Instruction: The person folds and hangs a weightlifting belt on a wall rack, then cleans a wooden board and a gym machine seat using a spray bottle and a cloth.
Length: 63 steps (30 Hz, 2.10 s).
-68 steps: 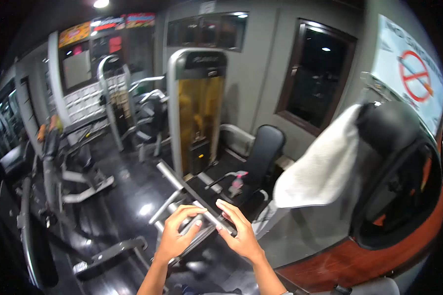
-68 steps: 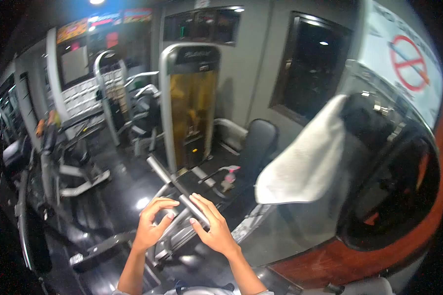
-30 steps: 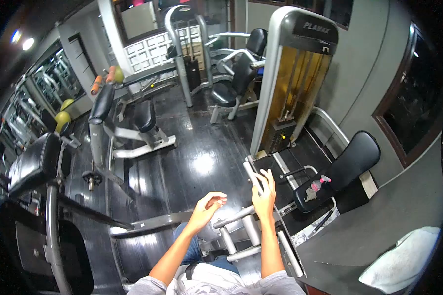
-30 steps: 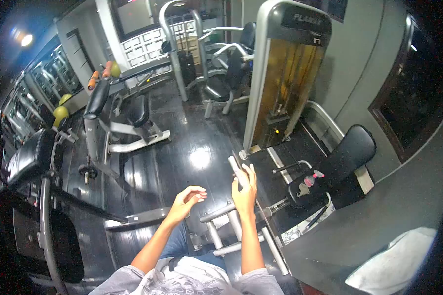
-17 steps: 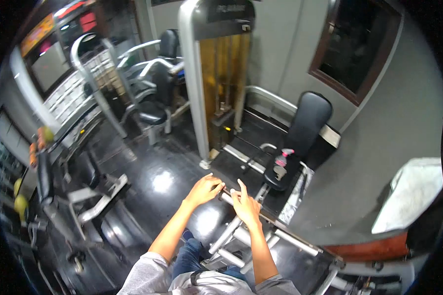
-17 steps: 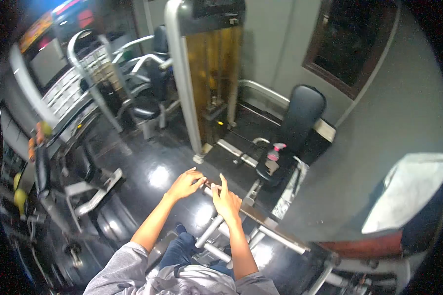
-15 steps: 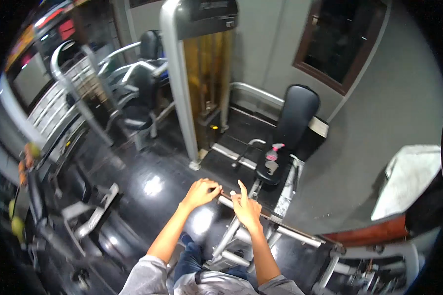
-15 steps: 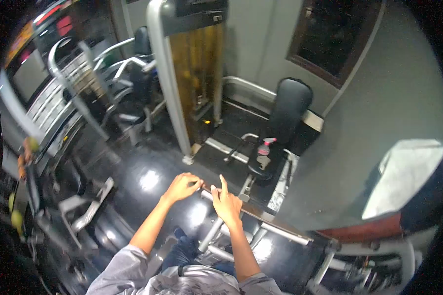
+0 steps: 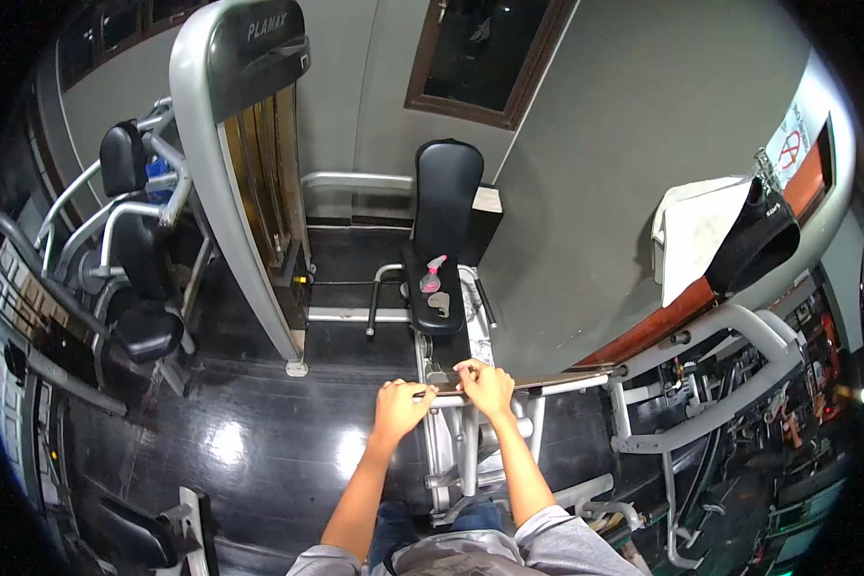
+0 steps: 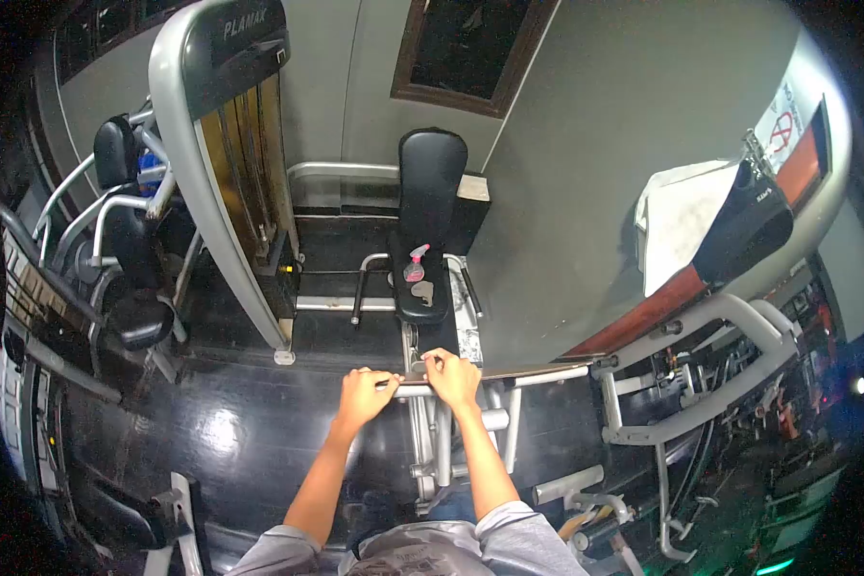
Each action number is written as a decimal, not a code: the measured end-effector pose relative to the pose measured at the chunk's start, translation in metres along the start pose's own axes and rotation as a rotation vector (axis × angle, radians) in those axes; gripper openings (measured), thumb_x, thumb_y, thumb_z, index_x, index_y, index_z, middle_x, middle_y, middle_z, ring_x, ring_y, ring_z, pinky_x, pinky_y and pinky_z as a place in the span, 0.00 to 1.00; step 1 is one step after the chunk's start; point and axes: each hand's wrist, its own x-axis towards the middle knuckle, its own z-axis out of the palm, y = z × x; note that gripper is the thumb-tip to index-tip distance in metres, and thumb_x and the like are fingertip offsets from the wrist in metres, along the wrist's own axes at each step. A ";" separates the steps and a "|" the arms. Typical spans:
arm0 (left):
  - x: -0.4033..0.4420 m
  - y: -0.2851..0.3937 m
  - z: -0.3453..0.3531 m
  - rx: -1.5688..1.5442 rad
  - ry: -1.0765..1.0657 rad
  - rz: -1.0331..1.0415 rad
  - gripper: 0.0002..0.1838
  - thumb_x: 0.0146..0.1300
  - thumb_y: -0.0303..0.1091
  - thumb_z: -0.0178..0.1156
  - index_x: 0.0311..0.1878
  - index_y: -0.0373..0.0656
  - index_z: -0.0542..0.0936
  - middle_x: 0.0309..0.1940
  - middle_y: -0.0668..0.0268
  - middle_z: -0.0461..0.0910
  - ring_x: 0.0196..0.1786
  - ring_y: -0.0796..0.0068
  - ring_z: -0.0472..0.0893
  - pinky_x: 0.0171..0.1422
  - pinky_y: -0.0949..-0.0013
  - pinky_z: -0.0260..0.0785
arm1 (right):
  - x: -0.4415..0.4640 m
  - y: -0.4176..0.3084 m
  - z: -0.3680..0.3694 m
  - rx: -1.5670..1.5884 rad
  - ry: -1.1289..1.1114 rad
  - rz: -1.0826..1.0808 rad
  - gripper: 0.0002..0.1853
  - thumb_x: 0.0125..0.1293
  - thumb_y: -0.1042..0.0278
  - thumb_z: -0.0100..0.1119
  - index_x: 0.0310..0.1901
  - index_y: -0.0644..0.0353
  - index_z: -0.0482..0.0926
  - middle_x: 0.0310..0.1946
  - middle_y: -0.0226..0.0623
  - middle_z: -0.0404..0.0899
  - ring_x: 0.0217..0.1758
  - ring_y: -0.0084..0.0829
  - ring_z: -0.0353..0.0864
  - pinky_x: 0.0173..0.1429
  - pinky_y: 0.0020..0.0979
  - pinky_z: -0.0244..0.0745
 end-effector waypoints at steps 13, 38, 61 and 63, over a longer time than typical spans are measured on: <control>0.019 -0.007 -0.022 0.016 -0.221 0.003 0.16 0.62 0.55 0.64 0.40 0.56 0.91 0.25 0.54 0.85 0.31 0.52 0.86 0.42 0.57 0.80 | 0.014 -0.004 0.029 -0.290 0.155 0.199 0.10 0.60 0.46 0.64 0.38 0.36 0.89 0.19 0.34 0.84 0.30 0.40 0.88 0.40 0.41 0.79; 0.206 -0.122 -0.119 -0.592 -0.688 -0.197 0.19 0.77 0.46 0.51 0.59 0.43 0.80 0.54 0.66 0.82 0.55 0.75 0.80 0.60 0.69 0.71 | 0.169 -0.083 0.086 0.348 -0.232 0.216 0.25 0.66 0.45 0.62 0.61 0.47 0.77 0.45 0.36 0.87 0.50 0.40 0.86 0.56 0.40 0.77; 0.445 -0.248 0.061 -0.666 -0.684 -0.018 0.13 0.63 0.27 0.67 0.51 0.44 0.80 0.43 0.72 0.82 0.44 0.82 0.79 0.49 0.75 0.71 | 0.262 -0.022 0.192 0.630 0.419 0.638 0.17 0.69 0.66 0.60 0.59 0.50 0.79 0.55 0.44 0.79 0.56 0.40 0.80 0.62 0.36 0.73; 0.455 -0.257 0.074 -0.647 -0.707 -0.091 0.17 0.61 0.25 0.67 0.53 0.44 0.78 0.46 0.71 0.81 0.48 0.79 0.79 0.50 0.74 0.70 | 0.267 -0.017 0.198 0.704 0.470 0.617 0.17 0.70 0.67 0.60 0.59 0.49 0.79 0.56 0.43 0.78 0.57 0.41 0.80 0.62 0.36 0.73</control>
